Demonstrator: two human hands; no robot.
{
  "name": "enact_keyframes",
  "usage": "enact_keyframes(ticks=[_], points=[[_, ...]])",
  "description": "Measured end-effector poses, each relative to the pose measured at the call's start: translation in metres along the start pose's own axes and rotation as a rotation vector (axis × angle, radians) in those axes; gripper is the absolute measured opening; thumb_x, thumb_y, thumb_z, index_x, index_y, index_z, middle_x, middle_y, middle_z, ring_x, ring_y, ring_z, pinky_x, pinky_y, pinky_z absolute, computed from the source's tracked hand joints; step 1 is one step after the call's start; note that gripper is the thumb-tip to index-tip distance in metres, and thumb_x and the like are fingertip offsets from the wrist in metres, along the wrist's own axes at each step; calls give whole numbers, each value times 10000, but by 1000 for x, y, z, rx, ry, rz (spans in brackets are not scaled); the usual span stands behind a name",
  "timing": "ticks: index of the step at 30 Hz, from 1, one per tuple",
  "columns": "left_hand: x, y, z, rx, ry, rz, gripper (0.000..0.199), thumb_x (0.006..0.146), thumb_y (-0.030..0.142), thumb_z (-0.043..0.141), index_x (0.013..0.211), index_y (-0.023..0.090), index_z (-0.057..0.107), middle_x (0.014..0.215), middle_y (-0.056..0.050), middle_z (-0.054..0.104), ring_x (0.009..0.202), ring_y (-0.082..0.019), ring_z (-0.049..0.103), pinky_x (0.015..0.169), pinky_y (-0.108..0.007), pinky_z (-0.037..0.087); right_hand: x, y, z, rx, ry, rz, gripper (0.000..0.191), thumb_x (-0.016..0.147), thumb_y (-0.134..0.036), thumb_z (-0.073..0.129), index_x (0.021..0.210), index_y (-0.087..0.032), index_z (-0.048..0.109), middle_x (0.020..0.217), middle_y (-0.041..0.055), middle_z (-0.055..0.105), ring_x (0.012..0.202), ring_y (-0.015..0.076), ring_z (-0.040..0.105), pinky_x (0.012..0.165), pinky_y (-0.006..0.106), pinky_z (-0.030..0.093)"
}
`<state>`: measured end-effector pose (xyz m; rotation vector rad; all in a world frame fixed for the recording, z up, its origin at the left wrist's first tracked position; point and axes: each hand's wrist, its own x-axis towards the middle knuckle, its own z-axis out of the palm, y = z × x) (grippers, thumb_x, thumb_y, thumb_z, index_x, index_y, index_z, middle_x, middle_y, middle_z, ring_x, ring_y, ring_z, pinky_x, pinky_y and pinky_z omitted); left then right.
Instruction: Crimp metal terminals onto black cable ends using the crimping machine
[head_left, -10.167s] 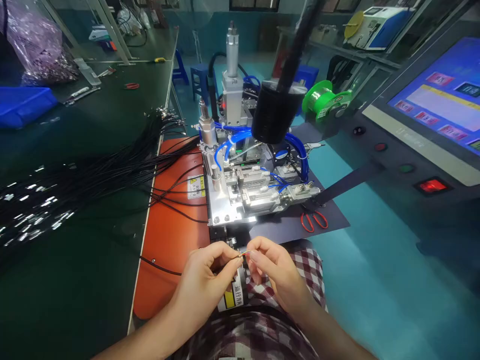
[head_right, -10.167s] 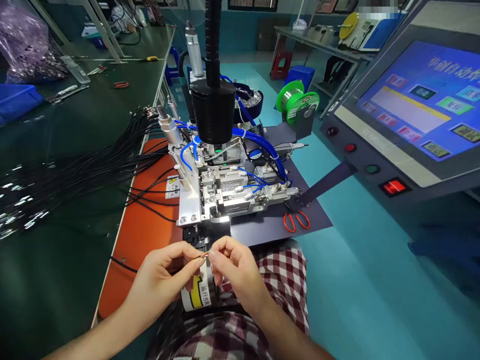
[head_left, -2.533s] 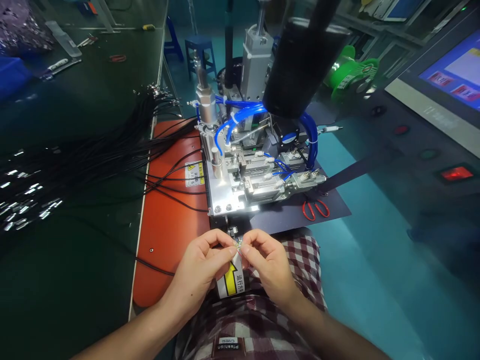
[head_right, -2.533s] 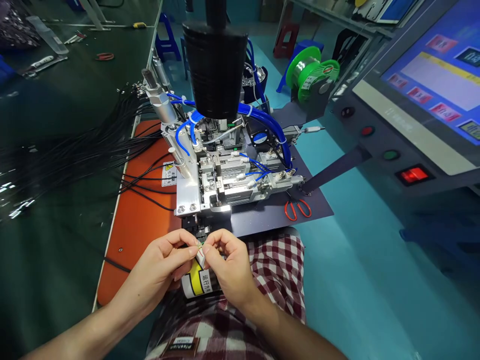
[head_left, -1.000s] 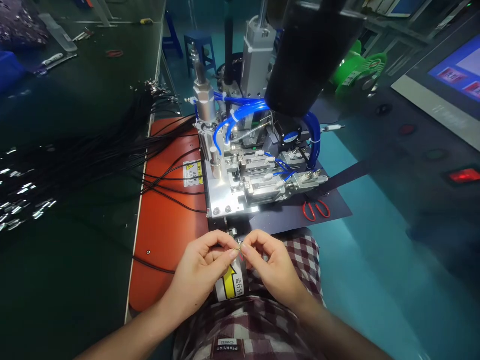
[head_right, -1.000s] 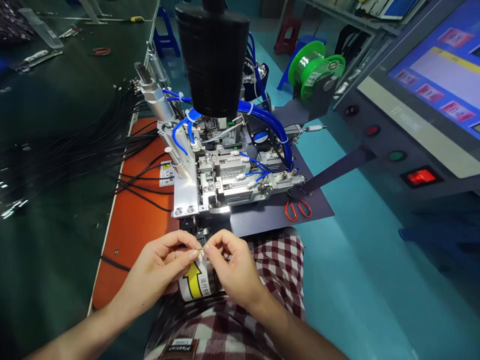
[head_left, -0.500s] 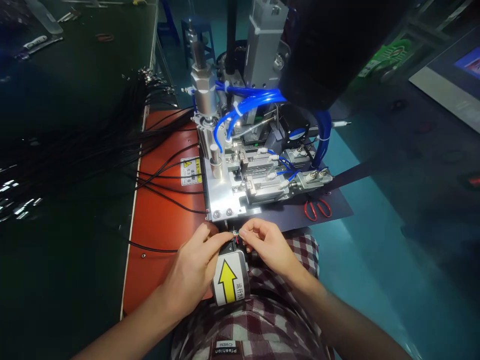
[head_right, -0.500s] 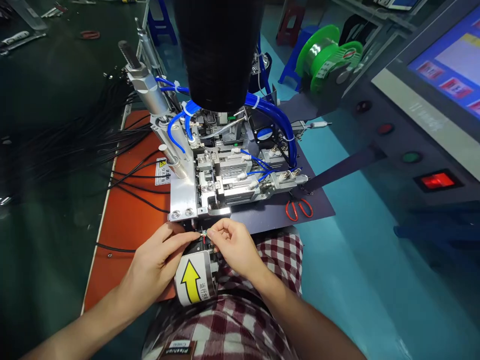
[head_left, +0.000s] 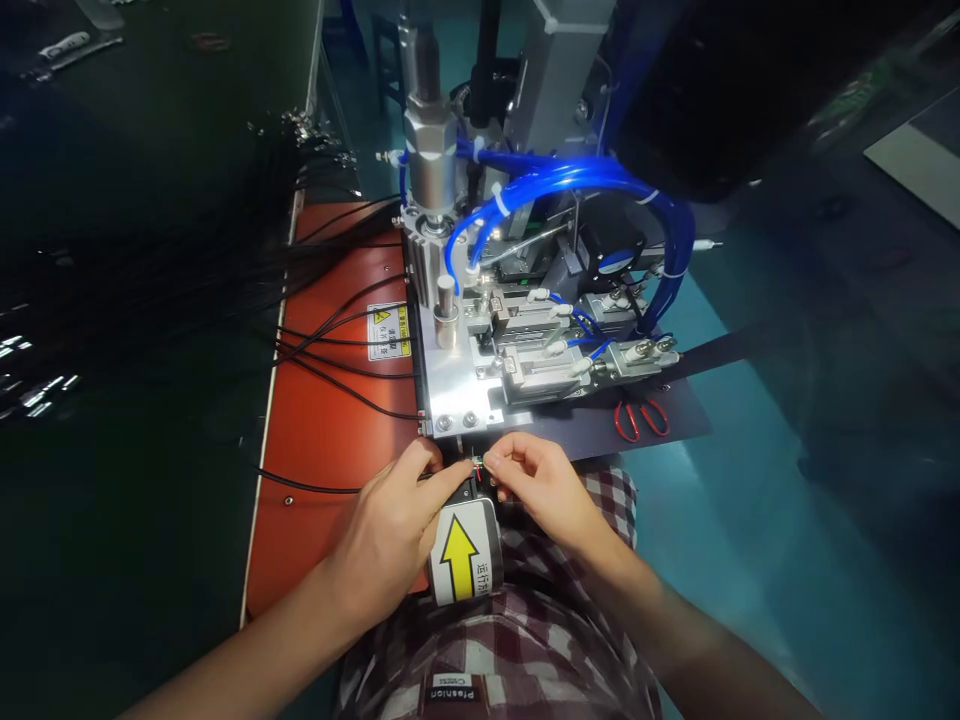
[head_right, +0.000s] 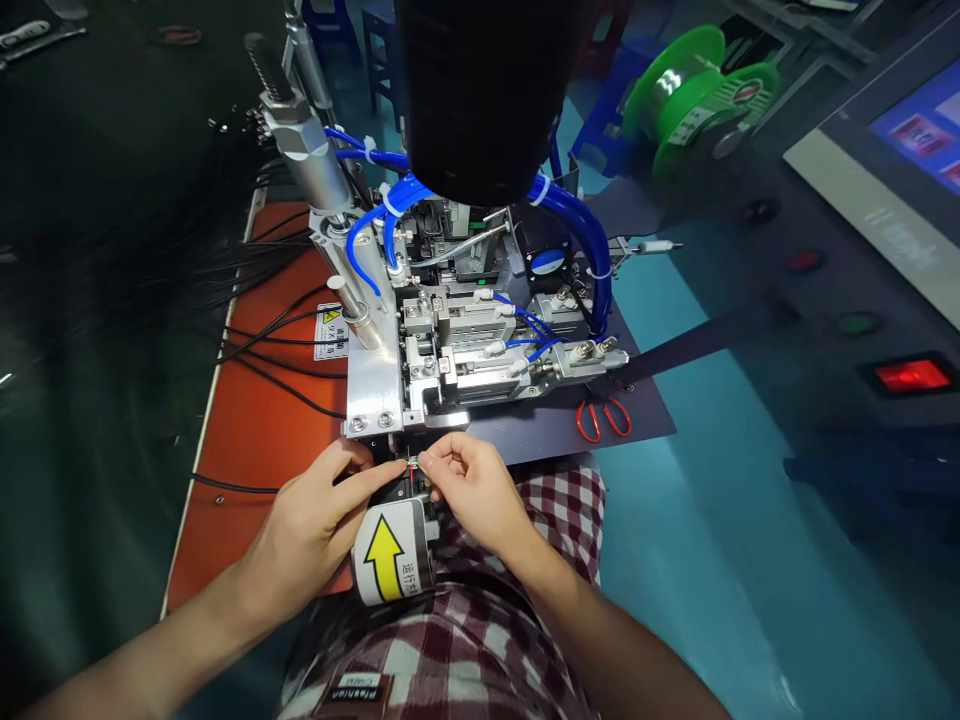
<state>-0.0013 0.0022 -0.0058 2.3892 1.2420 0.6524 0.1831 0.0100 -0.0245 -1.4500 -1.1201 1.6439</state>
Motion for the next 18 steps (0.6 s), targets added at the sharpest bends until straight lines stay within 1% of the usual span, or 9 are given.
enact_keyframes(ticks=[4,11,15,18], points=[[-1,0,0,10,2,3,319,866,92,440,1115,145,633,869,-79,525,718,-156,563,614,-264,516,0,0,0,-1,5,-4,231,785,-366,617,693,-163,557,557,-36,527,483,109,489,479,238,390],[0,0,1,47,-31,21,326,867,94,427,1131,153,610,872,-75,514,736,-160,548,603,-255,507,0,2,0,-31,-5,-24,214,810,-350,595,712,-164,558,565,-33,528,495,107,494,485,235,399],[0,0,1,73,-39,24,330,864,93,421,1132,155,604,870,-74,513,714,-157,541,585,-253,504,-1,3,1,-70,2,-57,211,825,-350,577,717,-170,555,571,-30,527,512,117,504,501,241,413],[0,1,1,81,-35,32,322,865,95,425,1126,139,607,865,-81,516,702,-165,544,575,-266,507,-3,5,2,-110,30,-115,192,844,-328,559,724,-179,545,604,-26,535,543,124,517,528,245,417]])
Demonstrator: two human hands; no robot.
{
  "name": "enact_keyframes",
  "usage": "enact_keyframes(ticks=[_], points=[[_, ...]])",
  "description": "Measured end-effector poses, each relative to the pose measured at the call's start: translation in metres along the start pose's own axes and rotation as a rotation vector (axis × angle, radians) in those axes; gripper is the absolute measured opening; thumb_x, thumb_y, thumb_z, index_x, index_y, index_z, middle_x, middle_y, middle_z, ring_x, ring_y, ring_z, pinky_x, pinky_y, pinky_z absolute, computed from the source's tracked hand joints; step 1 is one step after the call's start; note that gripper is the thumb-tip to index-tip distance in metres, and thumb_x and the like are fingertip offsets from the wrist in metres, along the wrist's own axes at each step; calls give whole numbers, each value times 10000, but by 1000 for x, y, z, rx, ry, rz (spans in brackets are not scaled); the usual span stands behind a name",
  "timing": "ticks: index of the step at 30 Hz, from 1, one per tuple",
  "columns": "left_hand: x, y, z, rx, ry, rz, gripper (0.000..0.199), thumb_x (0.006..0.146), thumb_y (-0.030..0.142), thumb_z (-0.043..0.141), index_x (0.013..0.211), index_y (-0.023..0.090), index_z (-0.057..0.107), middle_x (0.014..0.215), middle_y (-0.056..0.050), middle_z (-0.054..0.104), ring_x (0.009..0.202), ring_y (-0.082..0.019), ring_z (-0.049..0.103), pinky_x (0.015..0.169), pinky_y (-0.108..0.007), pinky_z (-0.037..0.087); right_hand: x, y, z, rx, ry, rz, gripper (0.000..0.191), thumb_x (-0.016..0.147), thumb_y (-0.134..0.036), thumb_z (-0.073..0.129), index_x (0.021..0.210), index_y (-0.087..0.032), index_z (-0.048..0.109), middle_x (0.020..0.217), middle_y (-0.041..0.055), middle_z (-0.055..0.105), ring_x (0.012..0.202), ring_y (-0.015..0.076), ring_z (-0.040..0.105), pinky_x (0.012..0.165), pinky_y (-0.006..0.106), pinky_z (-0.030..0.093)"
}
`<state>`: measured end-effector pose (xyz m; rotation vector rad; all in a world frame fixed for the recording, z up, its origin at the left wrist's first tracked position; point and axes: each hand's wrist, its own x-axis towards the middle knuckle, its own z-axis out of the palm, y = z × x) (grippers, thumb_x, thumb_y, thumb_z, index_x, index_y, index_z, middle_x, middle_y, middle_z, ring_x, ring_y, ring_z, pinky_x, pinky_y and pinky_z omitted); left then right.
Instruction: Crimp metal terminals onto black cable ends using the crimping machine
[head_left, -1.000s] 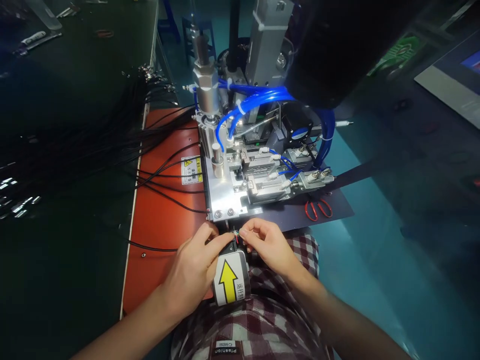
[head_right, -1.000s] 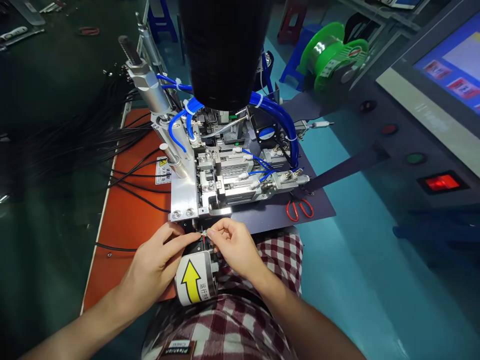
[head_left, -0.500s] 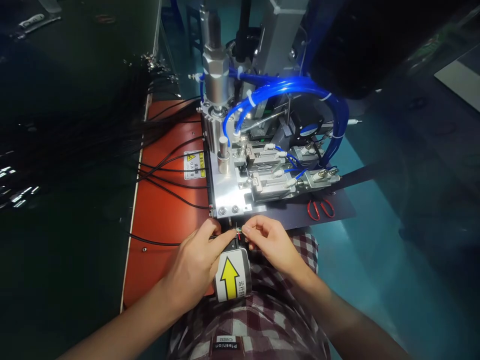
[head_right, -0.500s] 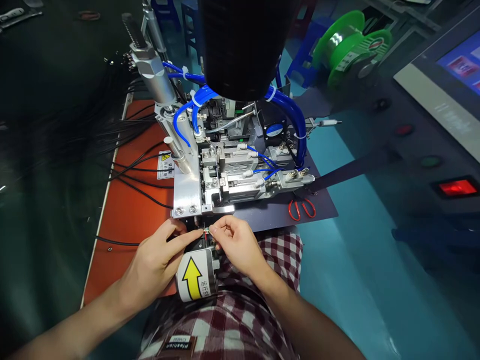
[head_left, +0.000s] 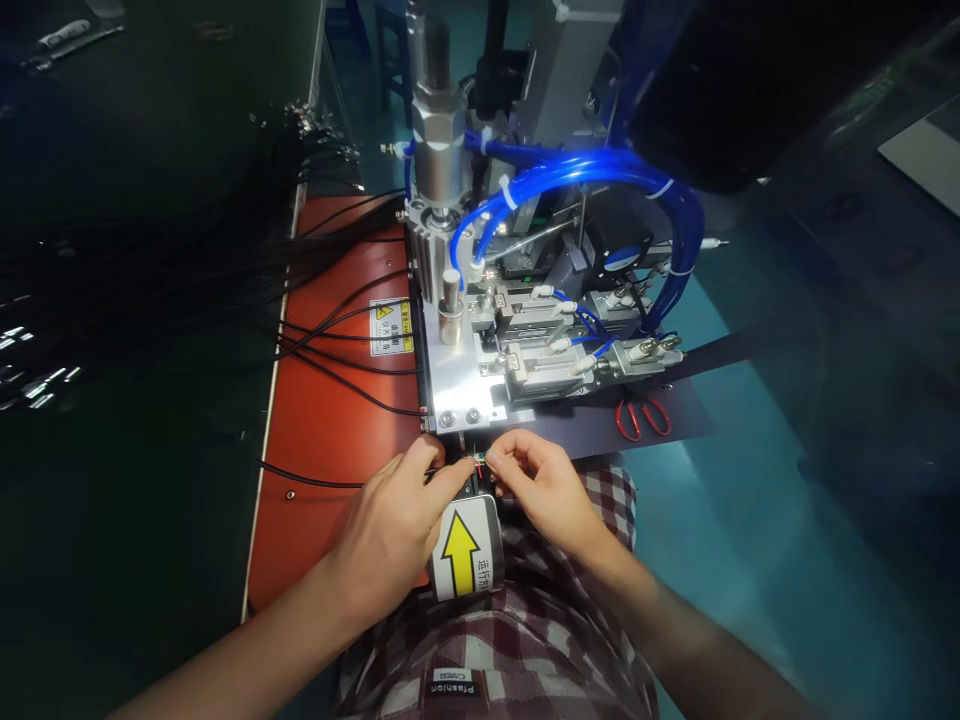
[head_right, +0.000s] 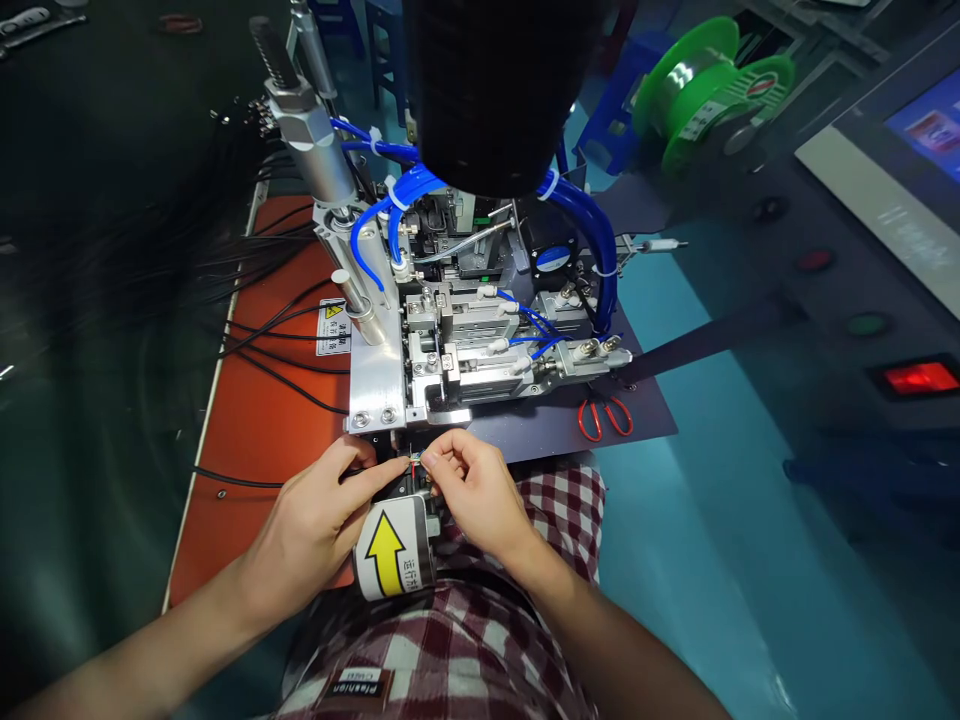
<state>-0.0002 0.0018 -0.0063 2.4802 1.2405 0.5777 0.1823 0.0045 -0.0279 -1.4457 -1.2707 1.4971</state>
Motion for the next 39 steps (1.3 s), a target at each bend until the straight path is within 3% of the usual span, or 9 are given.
enact_keyframes(ticks=[4,10,14,18,22,28,35,39], points=[[0,0,0,-3,-13,-9,319,866,102,433,1132,137,606,874,-91,523,723,-184,560,591,-294,520,-2,2,2,-24,29,-57,163,859,-292,542,730,-191,535,645,-20,547,573,131,540,564,254,433],[0,2,-2,55,-37,15,330,854,83,425,1131,136,596,865,-97,531,740,-203,565,595,-312,521,0,-3,4,65,0,84,202,829,-339,557,702,-186,521,633,-14,560,519,125,539,509,250,439],[1,2,-1,138,-49,30,335,838,72,425,1129,130,581,895,-115,551,768,-229,566,625,-350,526,0,-3,5,-84,63,39,195,845,-314,530,693,-192,526,605,-17,556,527,127,528,517,246,436],[1,1,1,137,-28,47,332,829,71,437,1124,142,572,937,-121,566,784,-233,574,646,-356,533,0,-1,0,-73,20,79,205,846,-341,535,714,-184,550,622,-8,576,506,125,517,475,237,410],[-1,0,1,115,-20,52,329,828,74,447,1125,144,568,940,-120,572,773,-235,580,632,-357,534,-1,-3,0,-203,117,-34,150,847,-313,550,807,-182,610,688,3,604,532,121,489,487,235,379],[-1,0,1,93,-50,30,318,836,86,431,1114,141,574,959,-123,574,797,-241,582,652,-368,533,-4,-6,9,-370,198,-276,108,847,-206,523,757,-180,577,708,10,569,603,135,498,590,257,405],[-2,-1,1,120,-11,65,325,834,90,438,1129,130,569,960,-124,574,783,-237,578,648,-365,535,-2,3,9,-213,138,-155,134,873,-223,482,755,-184,530,656,-18,521,565,121,472,532,236,383],[-2,-1,2,112,7,69,311,839,88,445,1119,127,575,950,-124,575,778,-237,577,638,-362,534,-1,4,10,-238,155,-202,119,861,-204,490,751,-181,529,680,-14,531,597,125,482,564,242,386]])
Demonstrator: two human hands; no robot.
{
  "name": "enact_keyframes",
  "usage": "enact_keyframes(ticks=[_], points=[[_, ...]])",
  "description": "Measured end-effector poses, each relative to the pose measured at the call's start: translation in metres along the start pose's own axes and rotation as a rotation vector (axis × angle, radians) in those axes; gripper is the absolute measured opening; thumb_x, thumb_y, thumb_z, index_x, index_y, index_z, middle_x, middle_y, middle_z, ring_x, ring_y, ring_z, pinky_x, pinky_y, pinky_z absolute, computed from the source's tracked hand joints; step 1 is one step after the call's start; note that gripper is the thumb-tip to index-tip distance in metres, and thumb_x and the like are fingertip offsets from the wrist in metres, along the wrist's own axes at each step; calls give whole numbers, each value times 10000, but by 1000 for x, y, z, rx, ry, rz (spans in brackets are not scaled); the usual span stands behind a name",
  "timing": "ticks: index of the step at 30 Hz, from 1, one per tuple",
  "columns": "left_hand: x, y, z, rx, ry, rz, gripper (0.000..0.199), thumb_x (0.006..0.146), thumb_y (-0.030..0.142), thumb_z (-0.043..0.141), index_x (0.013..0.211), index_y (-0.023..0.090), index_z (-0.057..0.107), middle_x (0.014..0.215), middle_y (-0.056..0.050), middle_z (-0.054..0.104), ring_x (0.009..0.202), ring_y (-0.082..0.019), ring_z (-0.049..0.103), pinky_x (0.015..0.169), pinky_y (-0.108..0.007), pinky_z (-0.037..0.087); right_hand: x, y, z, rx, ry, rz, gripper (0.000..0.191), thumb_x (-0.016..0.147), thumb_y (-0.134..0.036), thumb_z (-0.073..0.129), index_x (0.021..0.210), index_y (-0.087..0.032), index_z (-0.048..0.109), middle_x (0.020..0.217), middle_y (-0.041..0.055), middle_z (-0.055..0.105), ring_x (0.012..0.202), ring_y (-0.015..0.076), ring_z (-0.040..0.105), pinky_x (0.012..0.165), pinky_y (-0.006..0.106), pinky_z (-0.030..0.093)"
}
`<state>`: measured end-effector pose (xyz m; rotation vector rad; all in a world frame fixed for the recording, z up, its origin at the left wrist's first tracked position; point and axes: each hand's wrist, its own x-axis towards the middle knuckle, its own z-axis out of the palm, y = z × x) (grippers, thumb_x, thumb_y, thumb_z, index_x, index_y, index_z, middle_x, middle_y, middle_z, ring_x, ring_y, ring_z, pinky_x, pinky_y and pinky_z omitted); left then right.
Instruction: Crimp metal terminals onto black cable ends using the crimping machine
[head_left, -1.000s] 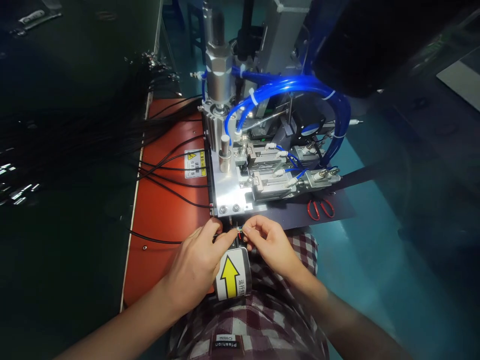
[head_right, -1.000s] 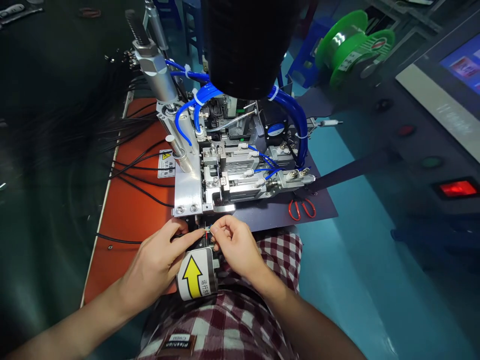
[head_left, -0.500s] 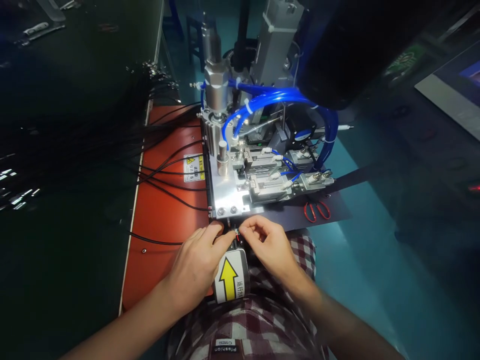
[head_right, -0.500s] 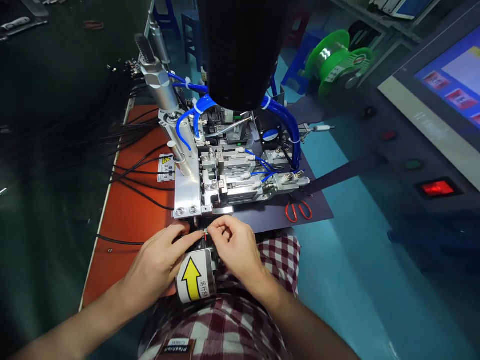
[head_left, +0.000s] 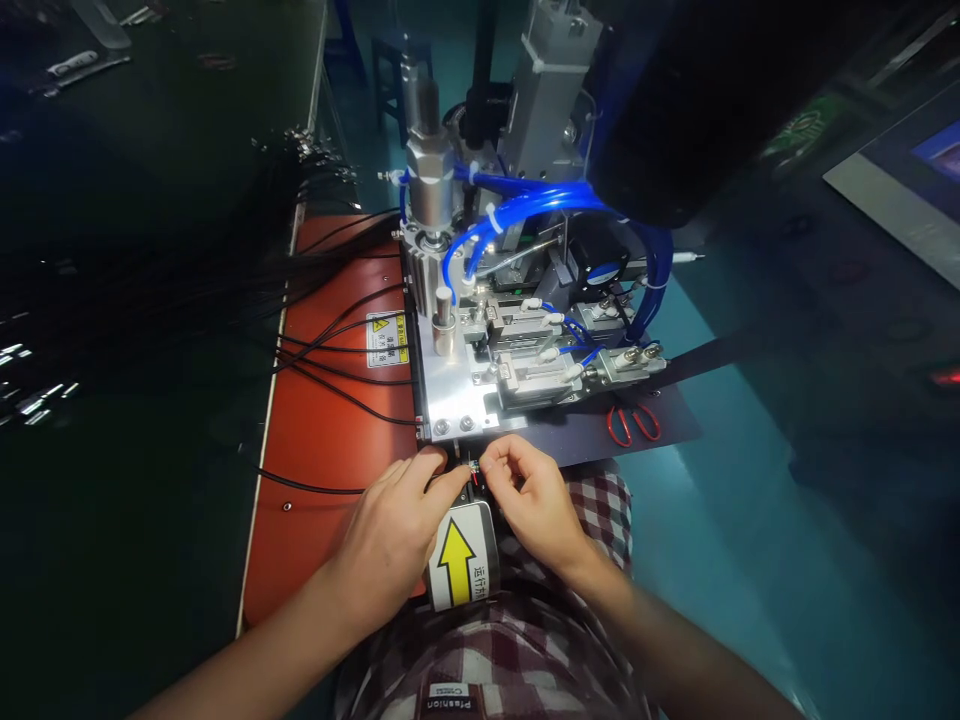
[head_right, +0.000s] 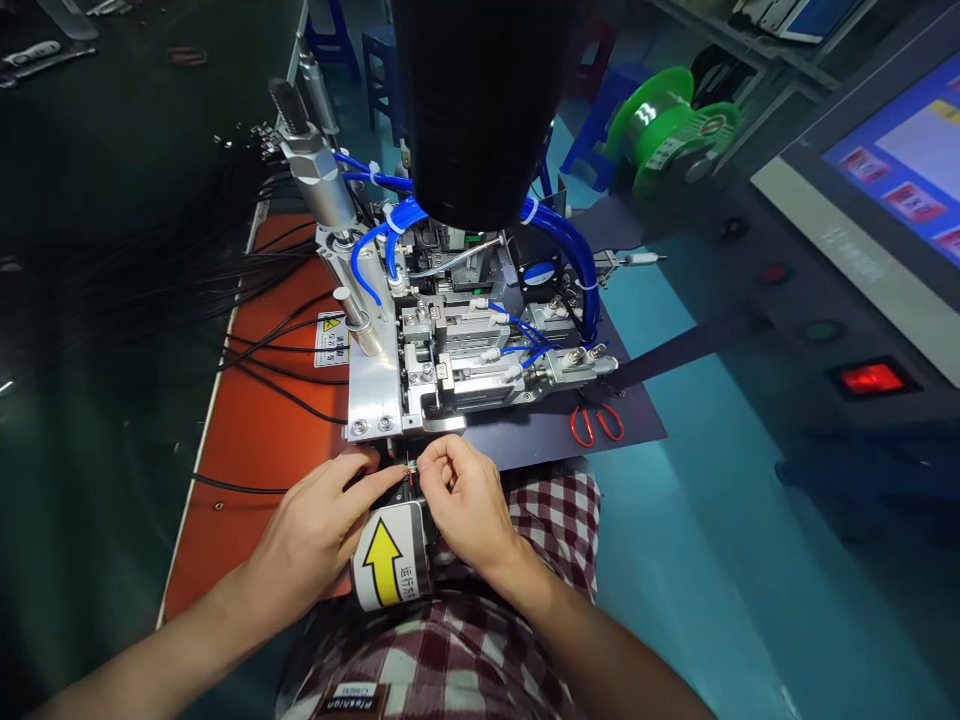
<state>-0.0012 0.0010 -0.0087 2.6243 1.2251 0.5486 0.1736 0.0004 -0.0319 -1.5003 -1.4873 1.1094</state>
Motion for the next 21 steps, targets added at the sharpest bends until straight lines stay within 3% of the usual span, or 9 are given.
enact_keyframes(ticks=[9,16,18,21], points=[[0,-1,1,-21,-8,-4,315,841,86,448,1129,125,571,954,-123,568,791,-240,575,649,-364,532,-1,-2,-2,-18,1,-4,117,850,-206,497,738,-183,519,665,-22,486,596,124,452,578,250,376],[0,-2,1,-34,3,-5,312,841,78,447,1120,138,571,963,-112,577,797,-234,573,667,-364,528,3,1,0,215,-89,228,158,842,-297,502,741,-176,506,617,-34,460,497,101,386,455,226,320],[-1,-2,1,-29,0,-8,313,839,73,444,1117,142,571,962,-107,578,800,-229,571,673,-359,525,2,0,-1,147,-85,179,143,844,-271,493,734,-180,503,620,-32,462,512,107,402,474,230,332],[-2,-1,1,-11,-37,-28,336,832,72,444,1137,150,559,977,-103,573,806,-228,565,677,-357,519,1,-5,-4,-110,-46,-11,122,848,-205,476,731,-184,506,654,-15,496,580,128,454,549,249,358]])
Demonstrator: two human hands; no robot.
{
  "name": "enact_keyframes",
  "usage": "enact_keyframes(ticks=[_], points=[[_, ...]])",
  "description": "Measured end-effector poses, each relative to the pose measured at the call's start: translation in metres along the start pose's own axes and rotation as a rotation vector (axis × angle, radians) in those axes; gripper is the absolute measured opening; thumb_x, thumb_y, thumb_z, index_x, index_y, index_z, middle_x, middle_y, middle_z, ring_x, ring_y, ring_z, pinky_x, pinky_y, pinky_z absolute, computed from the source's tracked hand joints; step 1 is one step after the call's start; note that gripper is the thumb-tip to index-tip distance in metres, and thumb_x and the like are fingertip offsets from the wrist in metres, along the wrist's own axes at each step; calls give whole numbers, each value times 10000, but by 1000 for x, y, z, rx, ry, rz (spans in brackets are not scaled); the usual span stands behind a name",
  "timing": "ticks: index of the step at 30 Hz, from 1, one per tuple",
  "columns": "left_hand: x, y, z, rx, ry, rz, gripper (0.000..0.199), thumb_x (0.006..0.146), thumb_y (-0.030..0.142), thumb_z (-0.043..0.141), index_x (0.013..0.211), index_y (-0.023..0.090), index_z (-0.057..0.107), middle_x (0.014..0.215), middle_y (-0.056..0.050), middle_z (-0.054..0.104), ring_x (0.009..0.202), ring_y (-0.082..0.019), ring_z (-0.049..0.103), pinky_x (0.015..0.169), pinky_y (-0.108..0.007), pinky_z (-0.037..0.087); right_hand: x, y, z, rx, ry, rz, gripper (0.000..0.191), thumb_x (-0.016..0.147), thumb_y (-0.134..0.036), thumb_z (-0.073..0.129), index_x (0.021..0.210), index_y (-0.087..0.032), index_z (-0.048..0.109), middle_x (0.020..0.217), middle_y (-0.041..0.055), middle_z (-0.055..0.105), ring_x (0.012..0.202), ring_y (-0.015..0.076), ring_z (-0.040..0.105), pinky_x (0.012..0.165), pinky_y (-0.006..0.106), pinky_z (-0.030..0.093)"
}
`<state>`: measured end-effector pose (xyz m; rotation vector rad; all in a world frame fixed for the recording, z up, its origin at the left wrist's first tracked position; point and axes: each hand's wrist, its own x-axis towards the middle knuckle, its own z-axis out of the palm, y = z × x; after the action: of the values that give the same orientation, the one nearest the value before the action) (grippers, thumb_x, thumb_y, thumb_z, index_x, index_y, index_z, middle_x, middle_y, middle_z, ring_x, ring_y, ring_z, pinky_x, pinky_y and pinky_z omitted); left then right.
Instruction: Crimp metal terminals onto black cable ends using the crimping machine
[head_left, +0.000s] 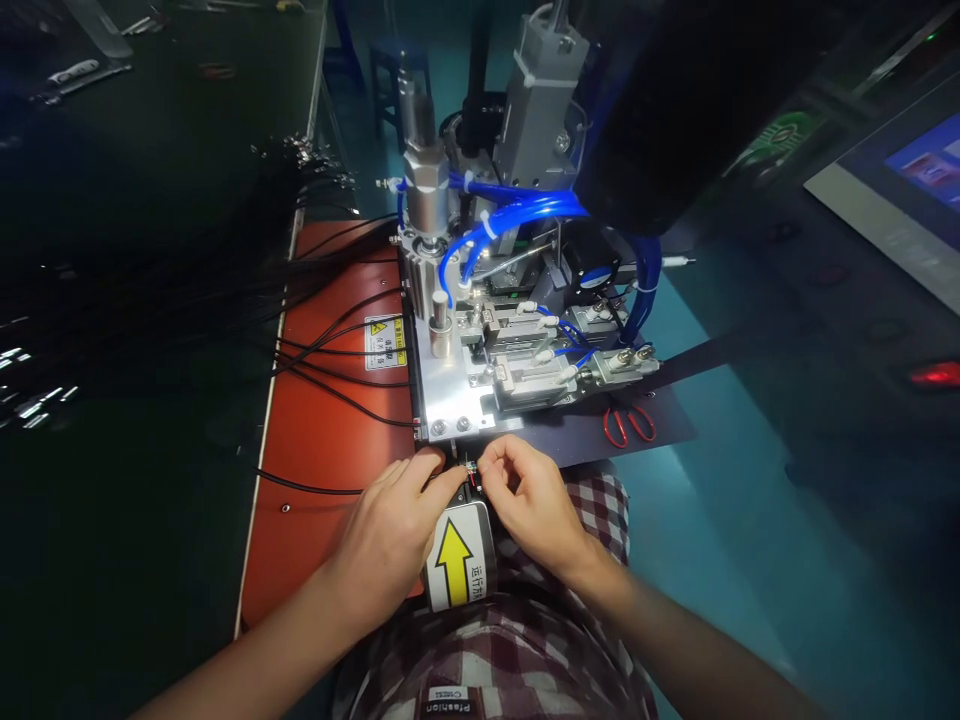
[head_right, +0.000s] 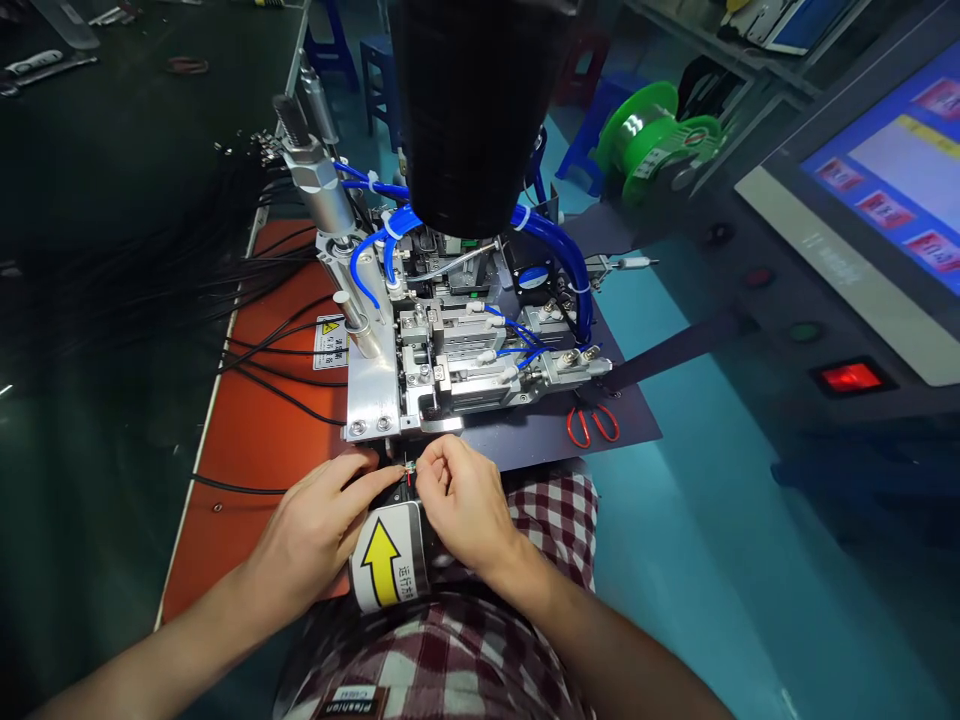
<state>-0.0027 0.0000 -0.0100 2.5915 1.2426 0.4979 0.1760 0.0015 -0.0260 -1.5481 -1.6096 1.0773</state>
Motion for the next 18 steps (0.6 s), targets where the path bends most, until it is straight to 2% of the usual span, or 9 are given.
enact_keyframes(ticks=[3,5,9,12,15,18], points=[[1,3,-2,54,-62,-8,384,798,60,465,1160,156,547,984,-103,572,779,-228,552,651,-357,512,-1,-5,-5,-219,20,-154,117,855,-174,465,748,-181,509,692,1,522,630,139,482,609,266,359],[2,5,-5,93,-100,-5,454,732,27,498,1163,160,548,979,-102,575,749,-229,543,626,-355,506,-1,-8,-8,-275,13,-176,121,859,-175,465,745,-181,505,687,-2,521,620,136,480,611,269,352],[5,9,-9,155,-141,-21,560,615,-16,515,1148,150,560,954,-103,588,689,-233,524,573,-358,494,1,-10,-7,-228,-2,-58,141,847,-172,477,708,-191,488,649,-21,515,583,124,463,568,254,343],[6,9,-9,158,-128,-20,523,661,-25,485,1152,137,558,936,-109,587,698,-237,526,582,-366,496,3,-6,-3,-81,-28,74,141,833,-172,477,695,-192,497,616,-34,514,552,115,458,536,238,351],[4,7,-7,97,-130,-30,497,719,-9,460,1186,143,534,974,-115,574,771,-250,540,636,-387,506,5,-1,-1,60,-41,148,120,817,-173,480,704,-188,519,621,-34,528,544,110,472,523,229,368],[2,4,-7,4,-104,-39,424,774,24,434,1166,145,540,1009,-116,572,830,-249,547,679,-384,509,5,5,-2,191,-49,233,121,831,-239,491,739,-178,542,644,-20,543,536,115,496,507,233,399]])
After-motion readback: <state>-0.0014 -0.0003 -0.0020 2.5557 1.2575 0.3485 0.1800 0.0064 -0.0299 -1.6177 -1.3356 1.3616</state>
